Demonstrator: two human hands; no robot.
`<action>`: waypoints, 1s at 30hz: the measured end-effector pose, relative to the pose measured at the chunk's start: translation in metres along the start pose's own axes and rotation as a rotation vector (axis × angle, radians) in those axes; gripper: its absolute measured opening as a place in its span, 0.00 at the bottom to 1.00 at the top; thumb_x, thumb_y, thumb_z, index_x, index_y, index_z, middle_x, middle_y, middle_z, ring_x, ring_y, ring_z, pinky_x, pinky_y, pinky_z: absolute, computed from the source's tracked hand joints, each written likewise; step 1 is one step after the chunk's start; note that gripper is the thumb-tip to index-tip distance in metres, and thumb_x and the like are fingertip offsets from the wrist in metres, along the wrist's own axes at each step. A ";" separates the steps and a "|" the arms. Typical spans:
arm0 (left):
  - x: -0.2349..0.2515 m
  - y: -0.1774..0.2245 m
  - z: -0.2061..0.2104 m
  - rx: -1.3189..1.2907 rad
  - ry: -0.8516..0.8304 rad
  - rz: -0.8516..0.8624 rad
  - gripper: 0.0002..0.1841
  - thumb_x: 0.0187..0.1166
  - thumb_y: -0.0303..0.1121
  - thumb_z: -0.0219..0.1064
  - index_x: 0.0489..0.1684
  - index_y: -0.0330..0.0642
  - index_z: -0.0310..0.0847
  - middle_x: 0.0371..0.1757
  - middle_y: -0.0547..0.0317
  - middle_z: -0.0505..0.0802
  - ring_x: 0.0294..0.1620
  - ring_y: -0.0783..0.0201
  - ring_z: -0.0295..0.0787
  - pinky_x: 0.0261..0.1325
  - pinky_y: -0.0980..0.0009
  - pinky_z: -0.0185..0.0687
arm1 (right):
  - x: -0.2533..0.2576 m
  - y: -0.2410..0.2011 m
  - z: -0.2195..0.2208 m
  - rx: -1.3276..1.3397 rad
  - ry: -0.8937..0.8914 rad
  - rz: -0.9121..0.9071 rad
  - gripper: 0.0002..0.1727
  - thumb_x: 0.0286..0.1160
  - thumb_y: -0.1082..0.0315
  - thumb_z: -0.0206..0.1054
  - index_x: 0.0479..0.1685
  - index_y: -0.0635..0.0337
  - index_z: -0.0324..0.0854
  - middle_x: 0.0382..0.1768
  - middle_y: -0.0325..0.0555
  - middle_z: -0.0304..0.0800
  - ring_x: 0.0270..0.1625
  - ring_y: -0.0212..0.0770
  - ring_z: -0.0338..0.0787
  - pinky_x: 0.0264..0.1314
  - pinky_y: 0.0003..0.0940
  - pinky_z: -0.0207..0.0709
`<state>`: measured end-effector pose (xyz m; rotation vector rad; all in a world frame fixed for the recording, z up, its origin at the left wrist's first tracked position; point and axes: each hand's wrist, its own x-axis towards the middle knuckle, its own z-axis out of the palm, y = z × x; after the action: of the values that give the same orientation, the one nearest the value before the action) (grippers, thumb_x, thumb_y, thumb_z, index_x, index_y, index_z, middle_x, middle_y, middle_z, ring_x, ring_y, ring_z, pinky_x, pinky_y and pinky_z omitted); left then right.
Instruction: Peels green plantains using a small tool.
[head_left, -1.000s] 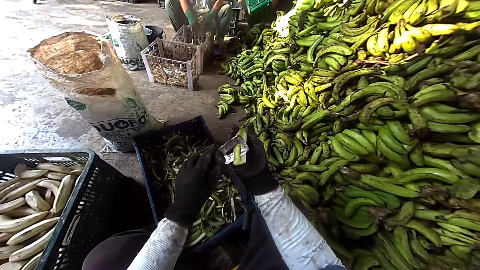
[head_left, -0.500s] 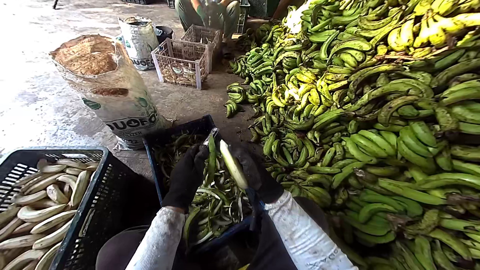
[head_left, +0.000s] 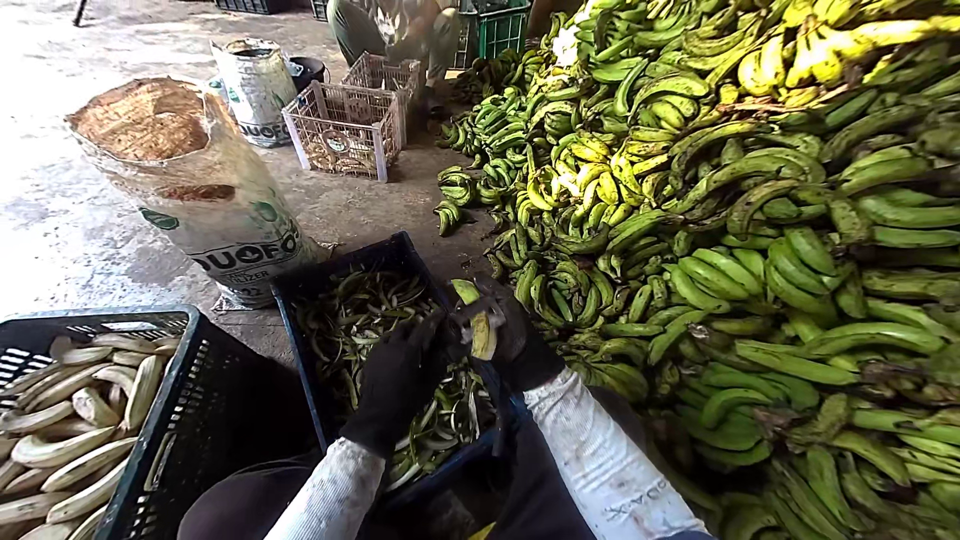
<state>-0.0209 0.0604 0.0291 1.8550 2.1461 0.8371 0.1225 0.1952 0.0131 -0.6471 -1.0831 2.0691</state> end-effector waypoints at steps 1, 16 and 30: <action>0.004 -0.005 -0.001 -0.053 -0.021 -0.077 0.28 0.84 0.52 0.59 0.81 0.51 0.77 0.61 0.40 0.90 0.58 0.40 0.90 0.60 0.40 0.84 | -0.002 0.003 0.000 -0.127 -0.042 -0.076 0.20 0.93 0.58 0.43 0.53 0.57 0.81 0.36 0.40 0.86 0.37 0.32 0.86 0.44 0.31 0.84; -0.015 -0.008 0.002 -0.178 -0.128 0.156 0.33 0.83 0.62 0.55 0.81 0.53 0.77 0.61 0.47 0.92 0.57 0.46 0.90 0.57 0.42 0.86 | 0.000 -0.006 -0.019 0.231 0.036 0.042 0.26 0.91 0.51 0.39 0.54 0.57 0.81 0.26 0.41 0.85 0.20 0.31 0.84 0.23 0.24 0.81; -0.008 -0.043 -0.026 -0.897 0.064 -0.573 0.34 0.81 0.70 0.54 0.80 0.62 0.70 0.57 0.57 0.90 0.49 0.59 0.90 0.49 0.54 0.89 | -0.031 0.021 -0.015 -0.723 0.080 -0.150 0.19 0.90 0.51 0.53 0.71 0.42 0.79 0.53 0.39 0.90 0.48 0.34 0.89 0.47 0.39 0.86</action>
<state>-0.0681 0.0426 0.0261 0.7397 1.7066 1.3794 0.1449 0.1695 -0.0092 -0.9432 -1.7837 1.4805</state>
